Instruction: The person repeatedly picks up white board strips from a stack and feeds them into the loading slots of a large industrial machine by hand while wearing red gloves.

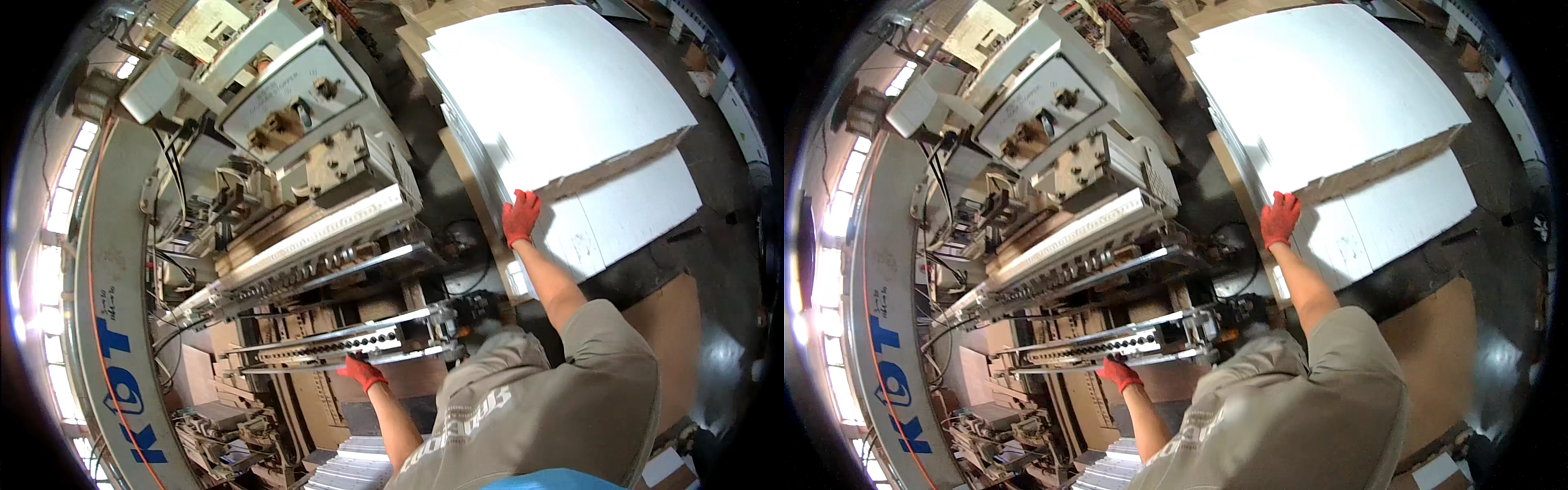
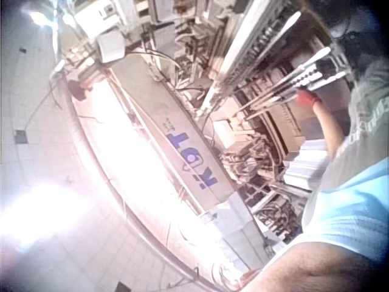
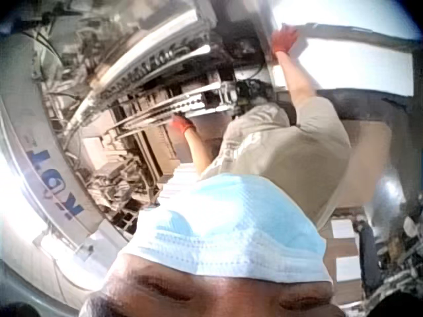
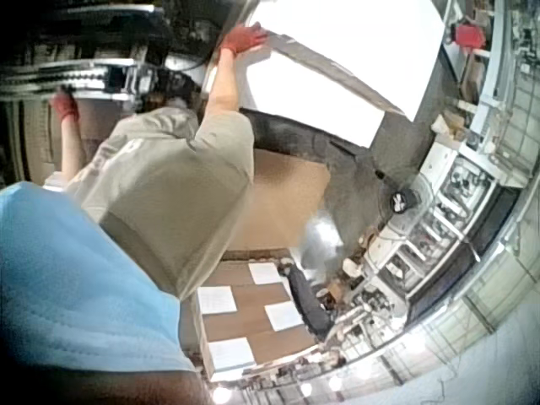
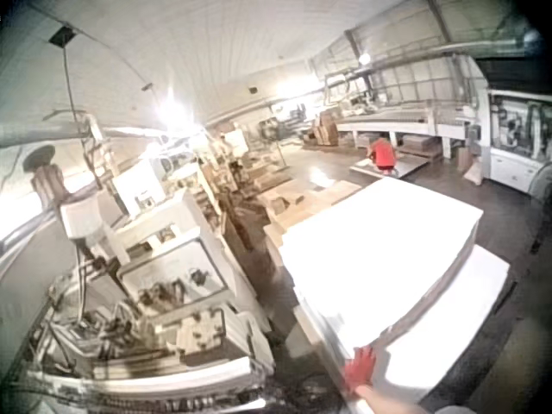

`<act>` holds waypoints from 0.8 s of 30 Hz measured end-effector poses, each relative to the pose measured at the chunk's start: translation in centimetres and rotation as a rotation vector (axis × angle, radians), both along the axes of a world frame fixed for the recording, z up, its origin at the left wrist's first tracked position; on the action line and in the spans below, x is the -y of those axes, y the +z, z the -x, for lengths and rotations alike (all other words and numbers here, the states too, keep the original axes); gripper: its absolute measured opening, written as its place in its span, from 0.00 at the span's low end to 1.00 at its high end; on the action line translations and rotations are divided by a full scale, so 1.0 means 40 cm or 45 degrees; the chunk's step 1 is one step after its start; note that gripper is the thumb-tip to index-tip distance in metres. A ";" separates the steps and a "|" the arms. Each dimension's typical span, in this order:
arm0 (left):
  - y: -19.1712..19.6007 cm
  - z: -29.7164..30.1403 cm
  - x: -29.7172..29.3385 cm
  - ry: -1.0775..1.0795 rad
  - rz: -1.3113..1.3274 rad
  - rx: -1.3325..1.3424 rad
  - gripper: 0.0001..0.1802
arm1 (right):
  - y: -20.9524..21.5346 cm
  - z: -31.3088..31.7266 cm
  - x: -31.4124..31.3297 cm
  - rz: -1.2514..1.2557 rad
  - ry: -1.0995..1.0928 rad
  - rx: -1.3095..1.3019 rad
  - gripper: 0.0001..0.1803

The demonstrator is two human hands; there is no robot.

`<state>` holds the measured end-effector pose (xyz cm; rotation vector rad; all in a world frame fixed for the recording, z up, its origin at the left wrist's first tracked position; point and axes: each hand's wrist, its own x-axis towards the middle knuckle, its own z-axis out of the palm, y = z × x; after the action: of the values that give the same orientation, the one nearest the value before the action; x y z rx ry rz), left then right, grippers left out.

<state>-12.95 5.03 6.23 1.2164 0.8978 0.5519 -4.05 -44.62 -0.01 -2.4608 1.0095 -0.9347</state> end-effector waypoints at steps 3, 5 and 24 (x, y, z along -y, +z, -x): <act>-0.002 -0.006 -0.009 0.053 -0.012 0.003 0.34 | -0.053 -0.068 -0.024 0.000 -0.232 0.099 0.21; -0.010 -0.013 -0.027 0.071 0.023 -0.076 0.36 | -0.083 -0.098 -0.031 0.068 -0.328 0.268 0.22; 0.000 -0.021 -0.006 0.126 -0.040 0.101 0.32 | -0.017 0.418 -0.100 -0.150 -0.232 -0.590 0.38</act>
<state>-12.12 5.25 6.22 1.1747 0.8880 0.6910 -20.78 -40.60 -0.68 -2.5718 1.4092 -0.3347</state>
